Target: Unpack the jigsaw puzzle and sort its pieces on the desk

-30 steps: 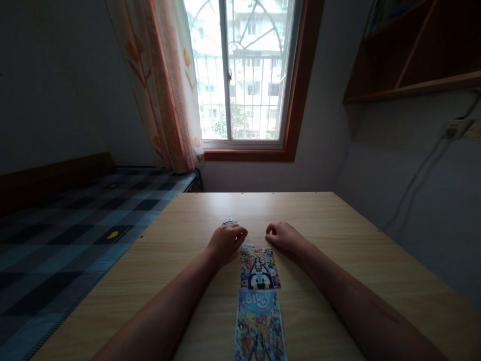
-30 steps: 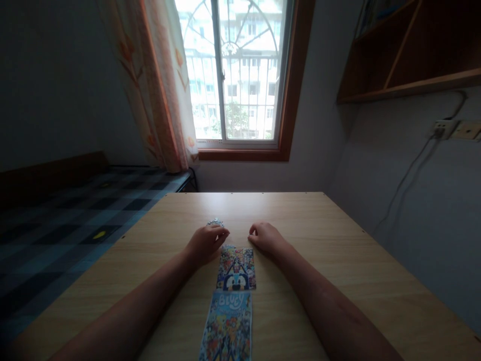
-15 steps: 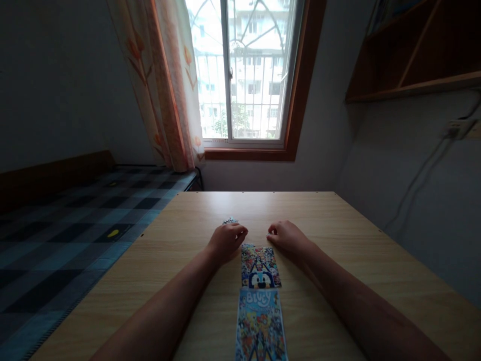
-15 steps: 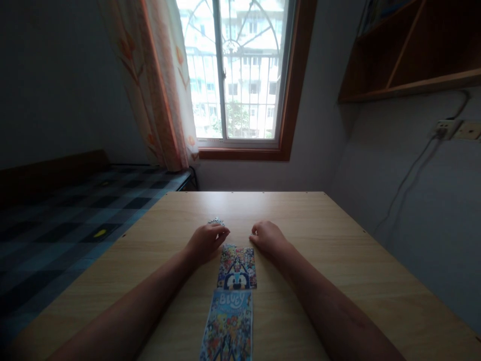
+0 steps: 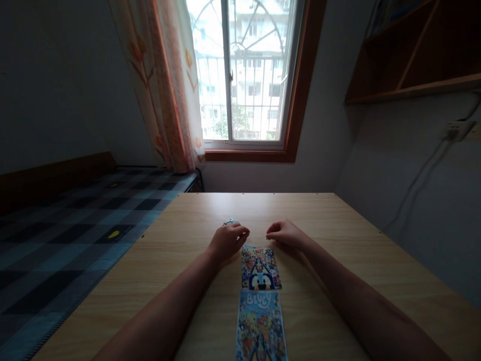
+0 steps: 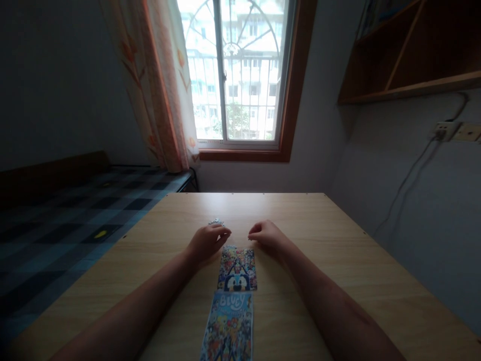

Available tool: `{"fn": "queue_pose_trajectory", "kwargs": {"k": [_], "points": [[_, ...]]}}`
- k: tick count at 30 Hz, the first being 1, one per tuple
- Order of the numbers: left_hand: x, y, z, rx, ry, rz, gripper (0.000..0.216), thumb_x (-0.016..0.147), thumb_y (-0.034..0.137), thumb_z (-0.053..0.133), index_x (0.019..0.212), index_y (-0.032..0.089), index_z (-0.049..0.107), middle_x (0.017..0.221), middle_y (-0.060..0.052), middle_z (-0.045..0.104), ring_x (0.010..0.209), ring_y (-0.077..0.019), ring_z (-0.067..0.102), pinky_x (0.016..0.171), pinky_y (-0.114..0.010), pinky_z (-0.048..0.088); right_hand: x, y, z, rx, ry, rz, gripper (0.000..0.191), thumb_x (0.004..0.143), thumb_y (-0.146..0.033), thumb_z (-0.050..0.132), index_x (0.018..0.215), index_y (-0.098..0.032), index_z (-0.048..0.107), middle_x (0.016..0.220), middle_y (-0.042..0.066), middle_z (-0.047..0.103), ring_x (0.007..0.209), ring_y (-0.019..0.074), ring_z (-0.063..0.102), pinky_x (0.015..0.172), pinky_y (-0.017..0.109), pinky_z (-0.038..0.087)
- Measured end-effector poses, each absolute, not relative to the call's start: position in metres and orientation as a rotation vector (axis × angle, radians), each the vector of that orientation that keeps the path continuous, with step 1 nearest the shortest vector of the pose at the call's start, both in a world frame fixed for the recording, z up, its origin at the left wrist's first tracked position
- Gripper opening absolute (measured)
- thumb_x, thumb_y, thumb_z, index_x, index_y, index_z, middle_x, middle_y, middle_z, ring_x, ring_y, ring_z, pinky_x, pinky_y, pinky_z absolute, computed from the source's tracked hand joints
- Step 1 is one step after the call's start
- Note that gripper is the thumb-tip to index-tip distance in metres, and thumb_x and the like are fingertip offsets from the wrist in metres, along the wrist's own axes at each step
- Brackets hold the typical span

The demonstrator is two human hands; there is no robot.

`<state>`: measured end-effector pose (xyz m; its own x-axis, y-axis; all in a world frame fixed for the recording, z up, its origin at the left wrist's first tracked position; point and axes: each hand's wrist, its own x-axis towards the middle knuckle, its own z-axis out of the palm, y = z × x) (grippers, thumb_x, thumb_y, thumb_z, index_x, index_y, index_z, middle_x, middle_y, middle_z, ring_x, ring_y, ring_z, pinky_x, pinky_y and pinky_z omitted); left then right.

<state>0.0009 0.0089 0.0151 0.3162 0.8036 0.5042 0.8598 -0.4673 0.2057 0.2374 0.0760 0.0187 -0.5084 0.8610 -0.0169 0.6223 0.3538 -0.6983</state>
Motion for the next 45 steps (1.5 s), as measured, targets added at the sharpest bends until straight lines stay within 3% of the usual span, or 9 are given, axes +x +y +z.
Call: {"fn": "queue_pose_trajectory", "kwargs": {"k": [6,18,24,31,38,45], "points": [[0.011,0.002,0.020,-2.489,-1.435,-0.881,0.027,0.089,0.043,0.065,0.107,0.024,0.070,0.101,-0.004,0.071,0.073,-0.0134,0.065,0.069,-0.025,0.050,0.225,0.066,0.016,-1.077,-1.679,1.577,0.033,0.064,-0.040,0.081,0.084,-0.015,0.071,0.078,0.004,0.070,0.063,0.0112,0.056,0.049,0.020,0.036],[0.015,0.001,0.021,-2.468,-1.395,-0.840,0.019,0.092,0.037,0.060,0.101,0.022,0.068,0.101,-0.004,0.069,0.070,-0.0124,0.064,0.064,-0.025,0.048,0.216,0.054,0.016,-0.993,-1.534,1.747,0.035,0.063,-0.038,0.085,0.089,-0.017,0.074,0.075,0.002,0.065,0.063,0.0096,0.052,0.051,0.019,0.039],[-0.010,0.012,0.019,-2.292,-1.566,-0.981,0.017,0.091,0.035,0.060,0.098,0.022,0.068,0.099,-0.003,0.069,0.073,-0.0128,0.064,0.066,-0.024,0.049,0.220,0.066,0.010,-0.987,-1.647,1.404,0.037,0.074,-0.038,0.072,0.105,-0.018,0.073,0.094,0.007,0.072,0.074,0.0151,0.061,0.060,0.025,0.049],[-0.053,0.031,0.012,-1.934,-1.845,-1.089,0.018,0.088,0.030,0.061,0.099,0.019,0.069,0.094,-0.007,0.068,0.088,-0.0223,0.063,0.084,-0.035,0.050,0.233,0.090,-0.016,-1.087,-1.801,0.822,0.027,0.081,-0.028,0.056,0.096,-0.016,0.075,0.097,0.008,0.076,0.090,0.0204,0.068,0.086,0.034,0.051],[-0.045,0.035,0.002,-2.046,-1.876,-0.856,0.023,0.087,0.025,0.061,0.108,0.023,0.070,0.111,-0.009,0.068,0.104,-0.0275,0.059,0.094,-0.042,0.047,0.222,0.075,-0.016,-1.115,-1.989,0.712,0.028,0.083,-0.025,0.053,0.098,-0.020,0.076,0.093,0.005,0.077,0.077,0.0180,0.066,0.077,0.031,0.051],[-0.034,0.026,0.015,-2.165,-1.722,-0.909,0.019,0.091,0.023,0.055,0.099,0.021,0.072,0.099,-0.007,0.069,0.092,-0.0222,0.062,0.085,-0.035,0.049,0.222,0.064,-0.008,-1.079,-2.127,0.659,0.028,0.085,-0.023,0.054,0.102,-0.020,0.076,0.094,0.005,0.076,0.076,0.0173,0.065,0.074,0.028,0.049]]}}
